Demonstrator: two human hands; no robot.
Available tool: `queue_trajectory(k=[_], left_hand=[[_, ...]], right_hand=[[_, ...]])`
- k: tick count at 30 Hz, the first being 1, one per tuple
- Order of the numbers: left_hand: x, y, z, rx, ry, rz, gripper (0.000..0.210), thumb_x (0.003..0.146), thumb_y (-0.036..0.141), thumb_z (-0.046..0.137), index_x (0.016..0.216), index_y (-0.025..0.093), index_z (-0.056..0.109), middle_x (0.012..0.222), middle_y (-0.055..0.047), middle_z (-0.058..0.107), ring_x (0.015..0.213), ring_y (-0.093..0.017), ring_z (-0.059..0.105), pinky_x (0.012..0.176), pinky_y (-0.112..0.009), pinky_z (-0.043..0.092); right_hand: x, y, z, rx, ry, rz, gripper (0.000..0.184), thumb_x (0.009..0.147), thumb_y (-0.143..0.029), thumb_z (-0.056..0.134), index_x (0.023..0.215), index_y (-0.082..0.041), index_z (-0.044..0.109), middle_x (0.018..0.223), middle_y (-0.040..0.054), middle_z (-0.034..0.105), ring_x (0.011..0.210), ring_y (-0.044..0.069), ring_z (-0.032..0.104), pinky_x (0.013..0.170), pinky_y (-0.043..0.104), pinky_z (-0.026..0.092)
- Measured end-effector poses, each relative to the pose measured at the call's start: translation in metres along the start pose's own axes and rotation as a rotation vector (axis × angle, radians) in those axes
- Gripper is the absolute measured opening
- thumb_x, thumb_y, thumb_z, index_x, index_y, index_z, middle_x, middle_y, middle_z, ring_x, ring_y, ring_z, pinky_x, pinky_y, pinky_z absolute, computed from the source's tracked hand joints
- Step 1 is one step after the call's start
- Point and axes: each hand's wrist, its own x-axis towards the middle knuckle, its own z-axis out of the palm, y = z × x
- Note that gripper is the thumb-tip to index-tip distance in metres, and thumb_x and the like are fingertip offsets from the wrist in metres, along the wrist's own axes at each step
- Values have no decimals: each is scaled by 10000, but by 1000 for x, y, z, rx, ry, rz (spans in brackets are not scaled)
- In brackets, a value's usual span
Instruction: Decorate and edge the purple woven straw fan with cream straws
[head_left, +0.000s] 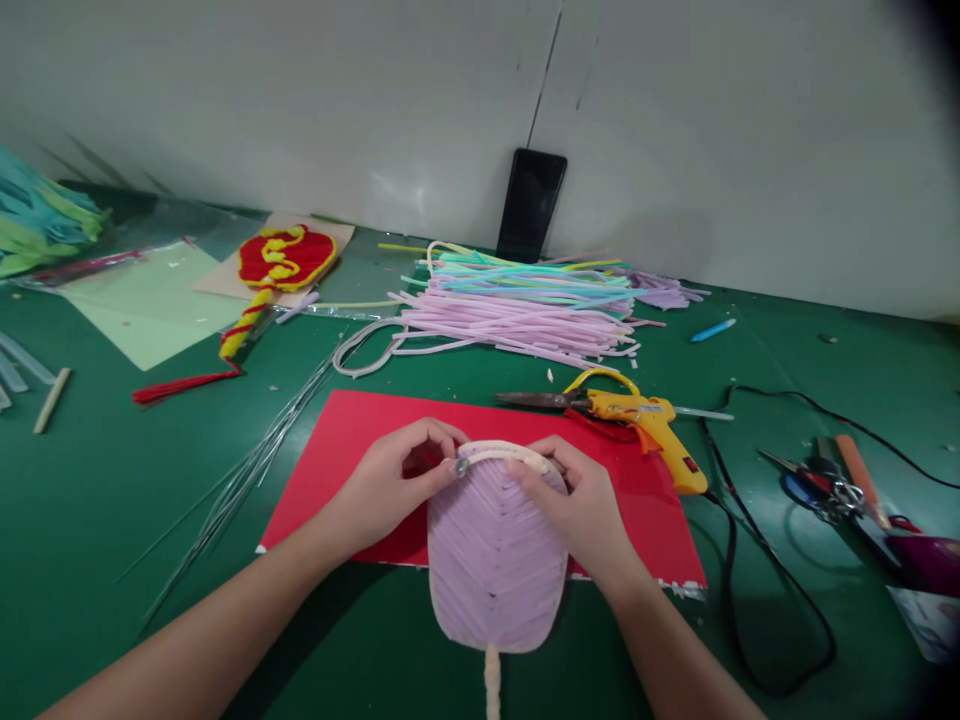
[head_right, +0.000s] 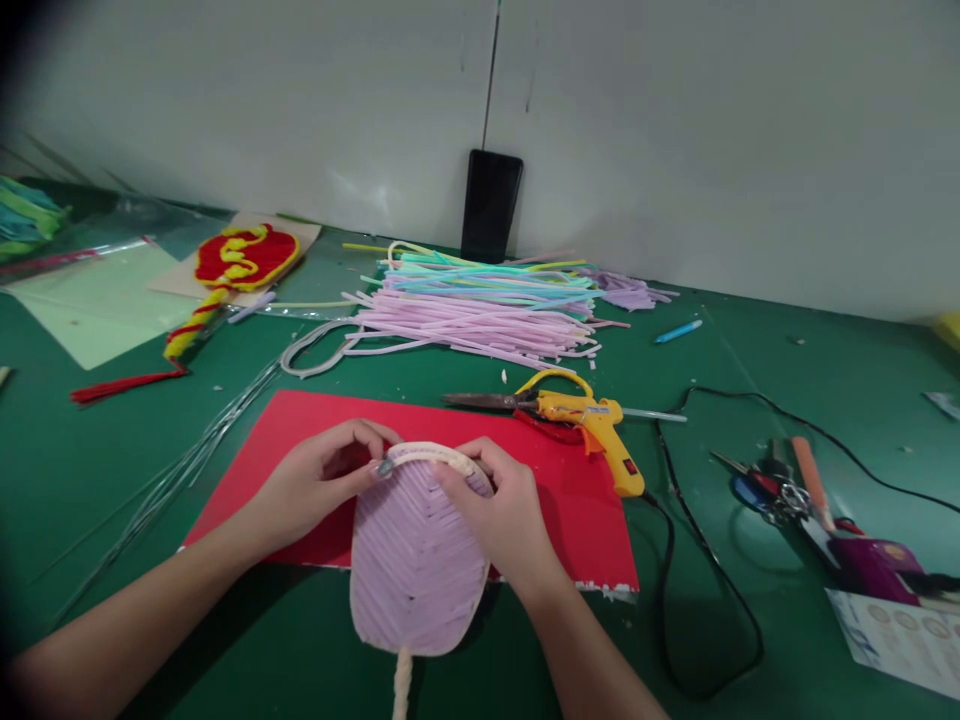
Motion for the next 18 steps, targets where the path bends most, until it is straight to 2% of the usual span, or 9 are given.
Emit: queue_trajectory(k=[8,18], left_hand=[[-4,4,3,31,-37,23,100,787,264,553,750,180,516,951,-47,616,912,-168,585,837,-329,477],[-4,3,3,31,-35,-10,85,765,251,580,736,184,538,954,-37,632,914,-167,590,822,-299,467]], right_hand=[[-1,-4,1,-28,12,-2,183,735,-375,623,777,-197,636,710,10,653,639,145,574,587,234,439],[-4,-4,2,-52,44,-2,176,749,-367,611,721,-193,618,602,-23,593,544,109,509,504,207,385]])
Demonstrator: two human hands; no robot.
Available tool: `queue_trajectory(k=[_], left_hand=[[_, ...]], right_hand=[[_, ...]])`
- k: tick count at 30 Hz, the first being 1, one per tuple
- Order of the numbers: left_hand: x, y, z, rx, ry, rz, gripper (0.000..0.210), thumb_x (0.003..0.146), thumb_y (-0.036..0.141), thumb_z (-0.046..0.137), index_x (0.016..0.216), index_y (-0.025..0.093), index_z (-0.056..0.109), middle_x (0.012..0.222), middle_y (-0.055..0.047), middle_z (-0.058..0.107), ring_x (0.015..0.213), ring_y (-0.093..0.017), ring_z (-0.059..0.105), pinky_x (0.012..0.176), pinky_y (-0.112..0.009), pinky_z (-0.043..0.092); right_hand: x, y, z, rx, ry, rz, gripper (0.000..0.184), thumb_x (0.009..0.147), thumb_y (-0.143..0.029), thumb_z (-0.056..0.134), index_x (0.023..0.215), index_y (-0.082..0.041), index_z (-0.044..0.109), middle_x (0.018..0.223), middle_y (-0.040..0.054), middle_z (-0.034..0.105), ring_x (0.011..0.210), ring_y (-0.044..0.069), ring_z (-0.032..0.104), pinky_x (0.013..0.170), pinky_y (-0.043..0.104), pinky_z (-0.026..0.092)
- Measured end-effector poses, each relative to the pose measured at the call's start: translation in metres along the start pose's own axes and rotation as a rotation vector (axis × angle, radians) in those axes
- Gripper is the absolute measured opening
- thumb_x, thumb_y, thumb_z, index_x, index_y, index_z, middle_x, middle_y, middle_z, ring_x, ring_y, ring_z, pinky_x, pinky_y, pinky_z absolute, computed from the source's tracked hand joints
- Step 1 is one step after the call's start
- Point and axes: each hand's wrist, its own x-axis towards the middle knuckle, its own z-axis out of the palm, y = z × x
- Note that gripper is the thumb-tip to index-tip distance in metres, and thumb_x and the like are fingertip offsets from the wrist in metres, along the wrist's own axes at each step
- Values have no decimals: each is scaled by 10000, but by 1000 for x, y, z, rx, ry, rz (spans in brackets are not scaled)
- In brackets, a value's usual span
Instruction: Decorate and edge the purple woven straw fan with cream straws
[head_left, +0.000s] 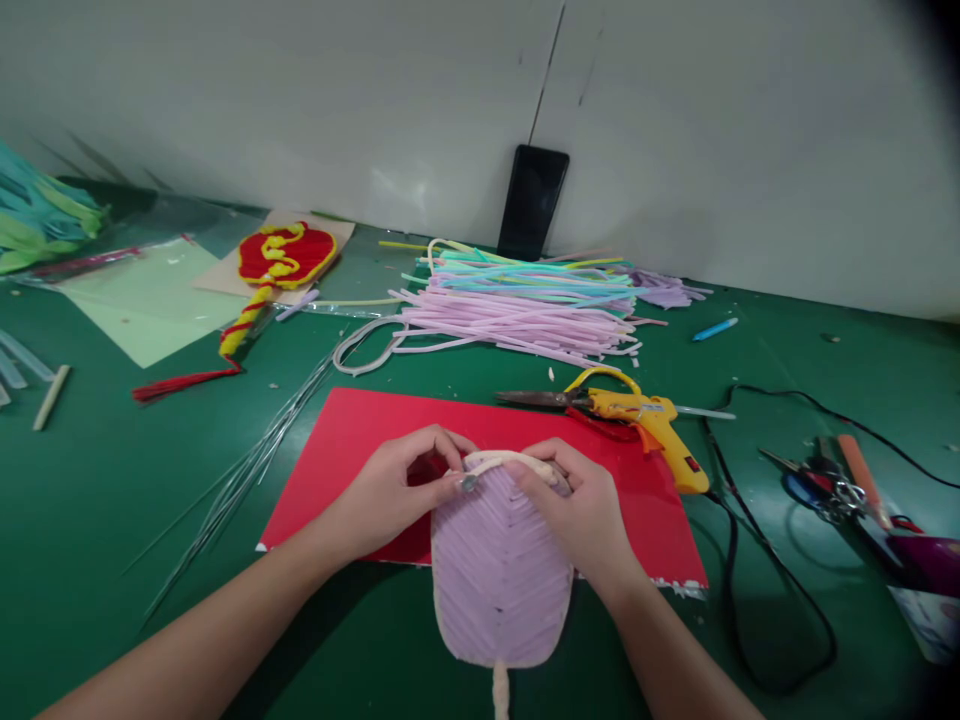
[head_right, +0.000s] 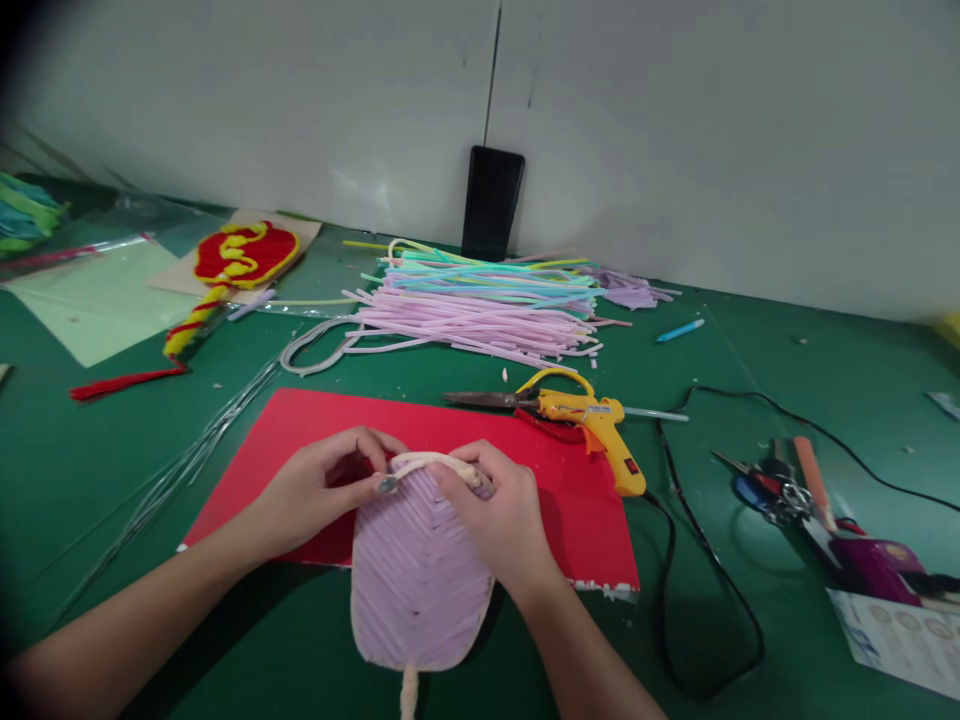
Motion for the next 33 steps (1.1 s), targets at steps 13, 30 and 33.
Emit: queue_trajectory(k=[13,30,33], left_hand=[[0,-2,1,17,24,-18,61,776,245,566,768,188,546,763,24,586,705,-109,562,644,-219,453],[0,-2,0,-25,7,0,33,777,190,561,776,189,528,753,36,562,711,-95,550,654,-211,443],[-1,-2,1,-31,-2,-8,46,780,199,568,773,189,524,756,37,561,713,-95,551,654,-212,443]], right_hand=[[0,2,1,2,-1,-5,189,758,-371,607,712,-189,585,586,-31,554,539,102,483,495,203,363],[0,1,1,6,-3,-7,183,762,-368,608,722,-191,586,595,-39,554,546,92,475,498,197,355],[0,2,1,9,-2,-7,182,760,-364,609,714,-191,582,592,-40,550,545,91,469,496,197,351]])
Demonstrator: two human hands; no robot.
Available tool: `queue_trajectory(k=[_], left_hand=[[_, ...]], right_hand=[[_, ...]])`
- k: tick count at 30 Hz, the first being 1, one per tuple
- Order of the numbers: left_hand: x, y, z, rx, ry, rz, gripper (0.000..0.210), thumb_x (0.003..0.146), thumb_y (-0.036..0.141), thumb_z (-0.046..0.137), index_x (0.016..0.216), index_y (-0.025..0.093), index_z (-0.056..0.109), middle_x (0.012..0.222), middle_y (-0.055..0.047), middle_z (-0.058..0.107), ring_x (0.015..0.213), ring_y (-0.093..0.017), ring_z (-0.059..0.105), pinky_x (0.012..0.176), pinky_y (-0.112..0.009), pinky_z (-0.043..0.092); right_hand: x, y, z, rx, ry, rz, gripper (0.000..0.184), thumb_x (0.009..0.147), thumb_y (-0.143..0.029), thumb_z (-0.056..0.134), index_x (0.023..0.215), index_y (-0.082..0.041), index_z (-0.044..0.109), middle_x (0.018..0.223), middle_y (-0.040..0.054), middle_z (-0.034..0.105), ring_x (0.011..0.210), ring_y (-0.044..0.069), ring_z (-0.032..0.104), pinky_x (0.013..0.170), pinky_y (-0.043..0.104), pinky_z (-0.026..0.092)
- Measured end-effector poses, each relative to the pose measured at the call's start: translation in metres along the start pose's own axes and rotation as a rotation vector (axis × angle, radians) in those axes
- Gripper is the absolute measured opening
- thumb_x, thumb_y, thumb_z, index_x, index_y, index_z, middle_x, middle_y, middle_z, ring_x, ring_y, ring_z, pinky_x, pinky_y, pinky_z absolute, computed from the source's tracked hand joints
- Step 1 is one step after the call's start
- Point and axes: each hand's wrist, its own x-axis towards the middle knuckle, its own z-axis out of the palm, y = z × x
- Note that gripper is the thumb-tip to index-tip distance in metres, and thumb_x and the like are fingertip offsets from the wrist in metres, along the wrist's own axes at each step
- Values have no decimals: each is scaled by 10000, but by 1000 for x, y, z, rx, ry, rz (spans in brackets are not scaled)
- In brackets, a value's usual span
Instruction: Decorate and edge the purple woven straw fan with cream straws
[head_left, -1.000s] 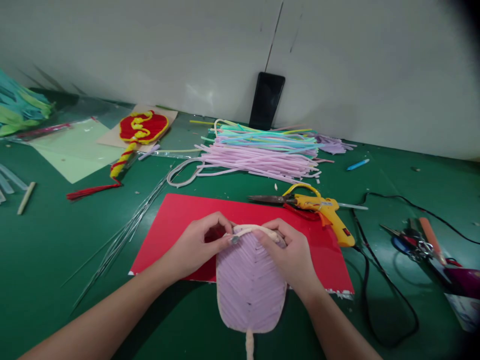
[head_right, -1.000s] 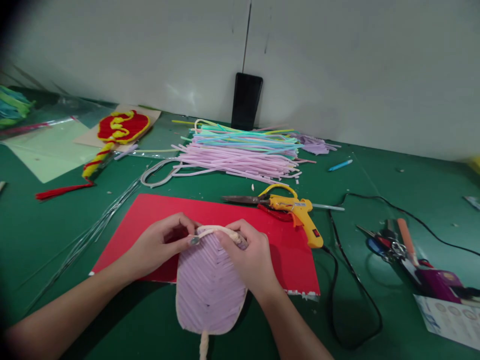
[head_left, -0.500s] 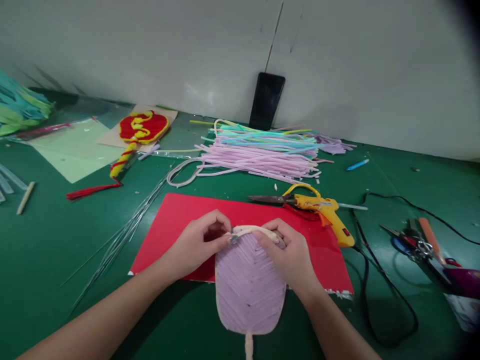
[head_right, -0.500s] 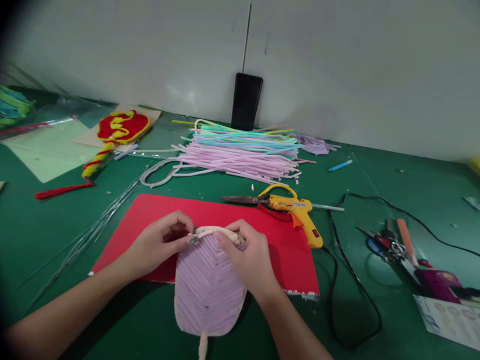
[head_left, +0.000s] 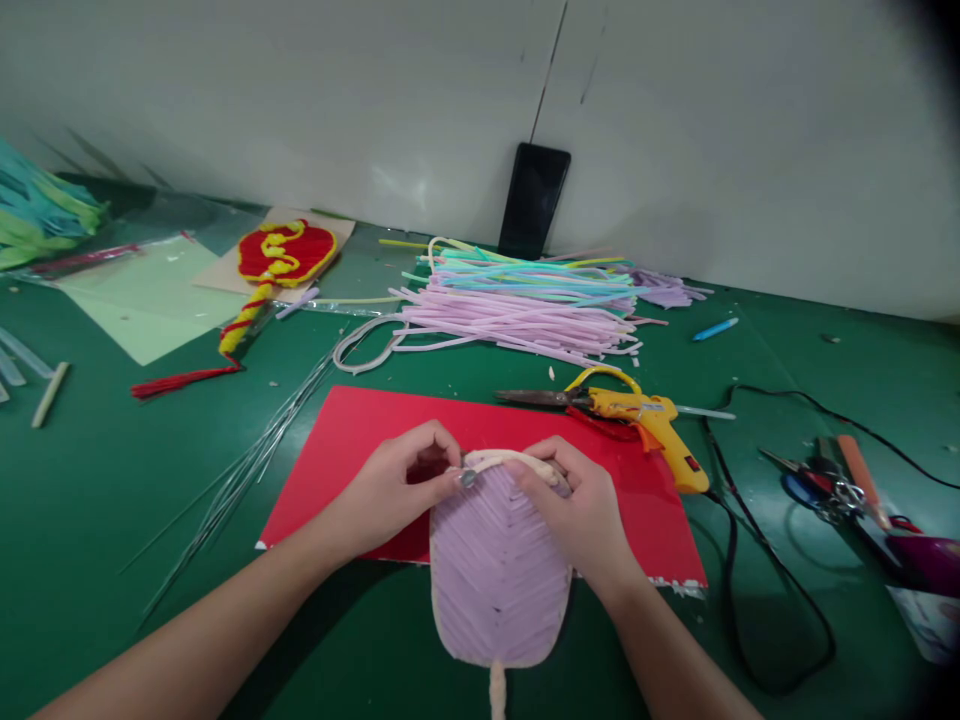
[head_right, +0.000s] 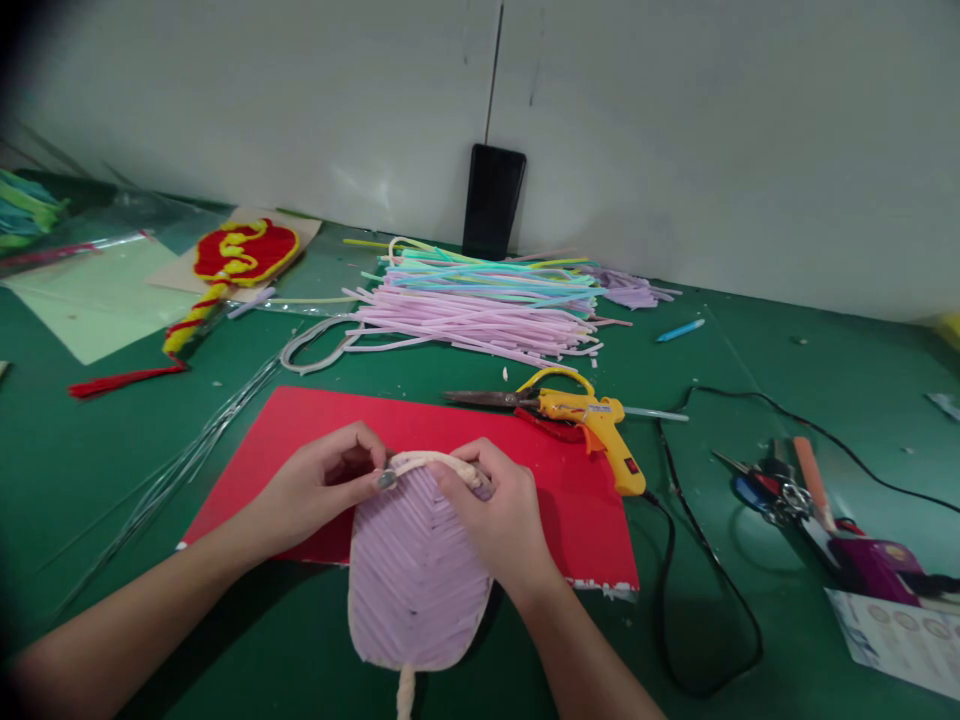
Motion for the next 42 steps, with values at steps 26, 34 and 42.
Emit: queue_trajectory(k=[26,34,42], left_hand=[[2,-1,0,-71,19,-36,82,774,226,576,766,182,507,750,32,542,709,-95,536,646,-211,439],[1,1,-1,-20,8,9,84,813,272,537,814,189,533,815,5,573,769,-118,557,697,-240,462],[1,1,-1,-13,-8,4,59,790,233,565,822,191,541,831,9,586,796,-122,577,728,-247,462]], right_hand=[[1,0,0,58,-72,20,172,775,-359,593,747,-191,575,626,-36,552,575,102,481,521,198,364],[1,-1,0,18,-9,19,209,782,-382,572,709,-188,556,597,-32,524,566,114,476,522,213,367],[1,-2,1,36,4,46,222,782,-397,570,711,-187,549,599,-36,516,563,110,471,520,211,368]])
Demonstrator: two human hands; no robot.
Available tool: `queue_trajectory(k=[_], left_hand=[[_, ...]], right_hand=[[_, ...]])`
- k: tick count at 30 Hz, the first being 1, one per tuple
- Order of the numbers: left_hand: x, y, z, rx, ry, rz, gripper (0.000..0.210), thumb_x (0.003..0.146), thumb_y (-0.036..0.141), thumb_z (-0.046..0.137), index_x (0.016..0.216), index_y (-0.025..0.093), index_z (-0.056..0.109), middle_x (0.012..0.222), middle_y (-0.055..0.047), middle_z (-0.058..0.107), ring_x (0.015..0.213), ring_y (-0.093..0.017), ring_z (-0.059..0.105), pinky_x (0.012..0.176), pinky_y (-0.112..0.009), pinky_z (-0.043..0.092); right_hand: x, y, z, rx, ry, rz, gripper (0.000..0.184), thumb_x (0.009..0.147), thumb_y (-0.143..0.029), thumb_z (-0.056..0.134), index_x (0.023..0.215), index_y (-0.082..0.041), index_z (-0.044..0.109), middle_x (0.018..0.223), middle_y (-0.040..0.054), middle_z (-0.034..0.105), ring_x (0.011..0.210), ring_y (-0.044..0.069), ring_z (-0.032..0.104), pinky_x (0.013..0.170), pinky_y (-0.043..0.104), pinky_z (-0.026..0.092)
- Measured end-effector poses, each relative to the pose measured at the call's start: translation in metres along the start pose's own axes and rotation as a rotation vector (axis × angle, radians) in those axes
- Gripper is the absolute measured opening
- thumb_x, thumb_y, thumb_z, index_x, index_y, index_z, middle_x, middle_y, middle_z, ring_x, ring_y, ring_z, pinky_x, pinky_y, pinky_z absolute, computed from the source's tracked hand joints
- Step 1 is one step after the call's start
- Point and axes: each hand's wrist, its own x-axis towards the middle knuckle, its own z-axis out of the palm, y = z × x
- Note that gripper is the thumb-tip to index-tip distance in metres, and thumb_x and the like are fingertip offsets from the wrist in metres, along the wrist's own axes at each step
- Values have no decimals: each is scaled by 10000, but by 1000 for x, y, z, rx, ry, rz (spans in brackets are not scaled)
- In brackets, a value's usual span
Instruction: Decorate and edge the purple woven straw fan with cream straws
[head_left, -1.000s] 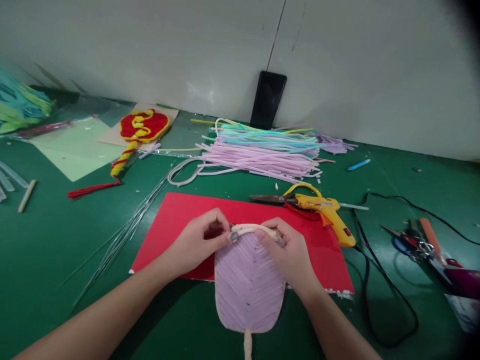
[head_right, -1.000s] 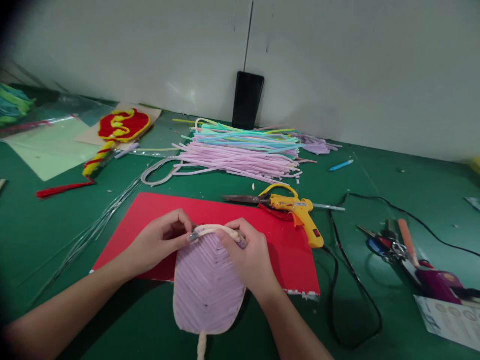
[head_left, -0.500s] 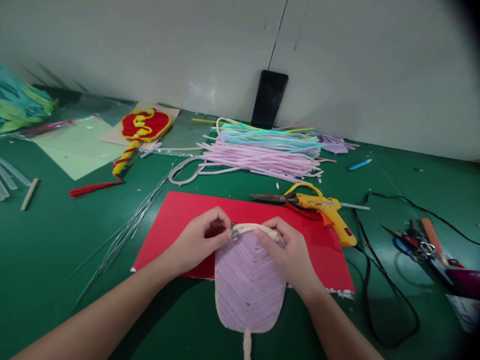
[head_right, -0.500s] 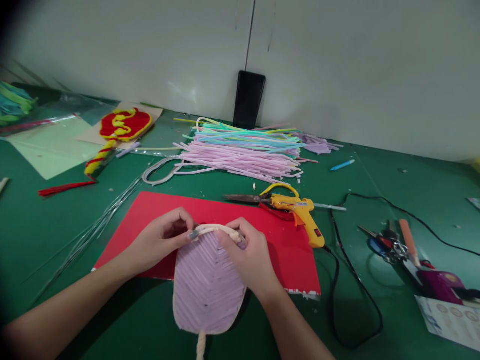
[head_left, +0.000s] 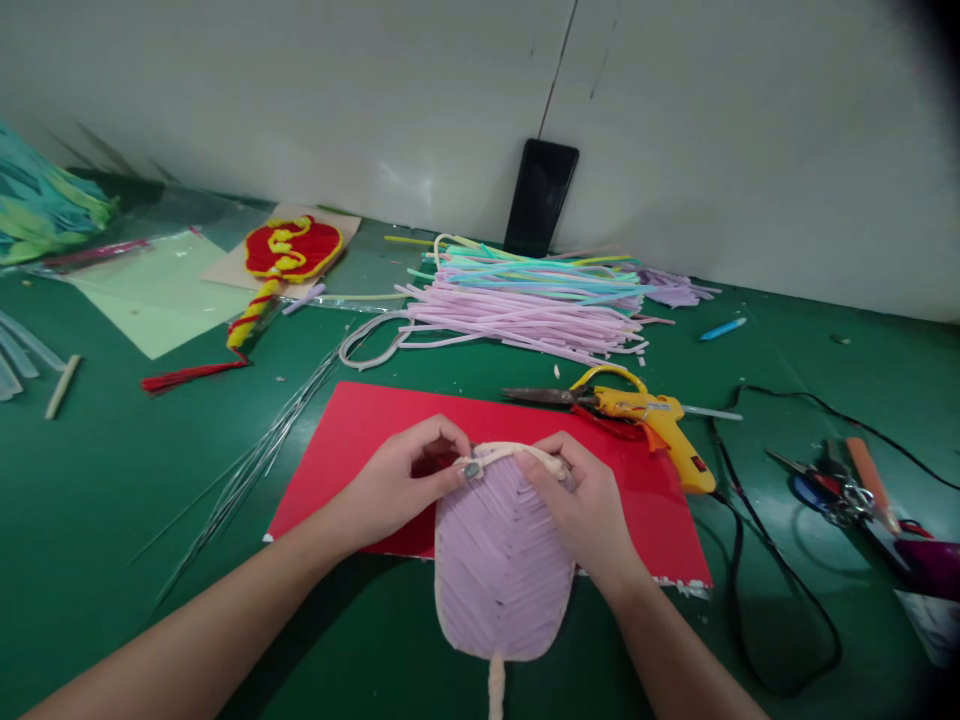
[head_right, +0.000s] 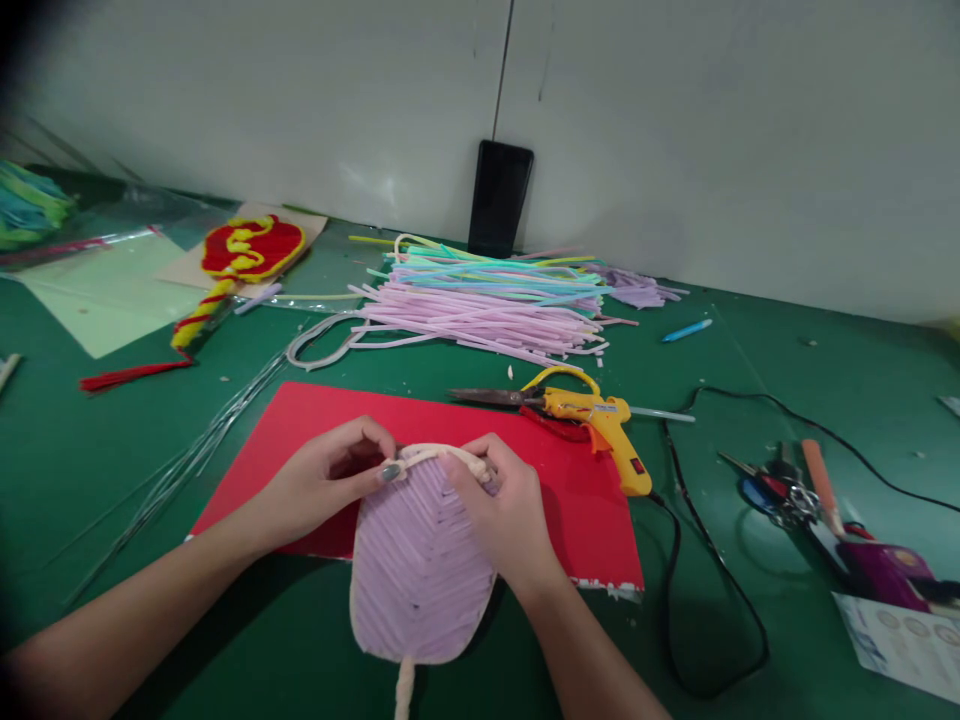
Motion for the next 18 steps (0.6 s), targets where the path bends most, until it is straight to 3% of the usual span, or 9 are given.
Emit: queue_trajectory(k=[12,18], left_hand=[[1,-1,3,-28,27,-63,123,793,300,554,839,203,495,808,10,597,805,-146,610,706,-266,476],[-1,-3,2,21,-2,-14,101,814,301,535,826,202,527,831,7,594,819,-140,585,742,-265,466]], right_hand=[[2,2,1,-24,1,-6,227,775,-399,568,699,-186,553,599,-28,521,567,118,478,523,216,384],[5,4,1,-9,20,15,221,767,-401,569,737,-183,578,636,-11,562,595,130,509,535,224,408]])
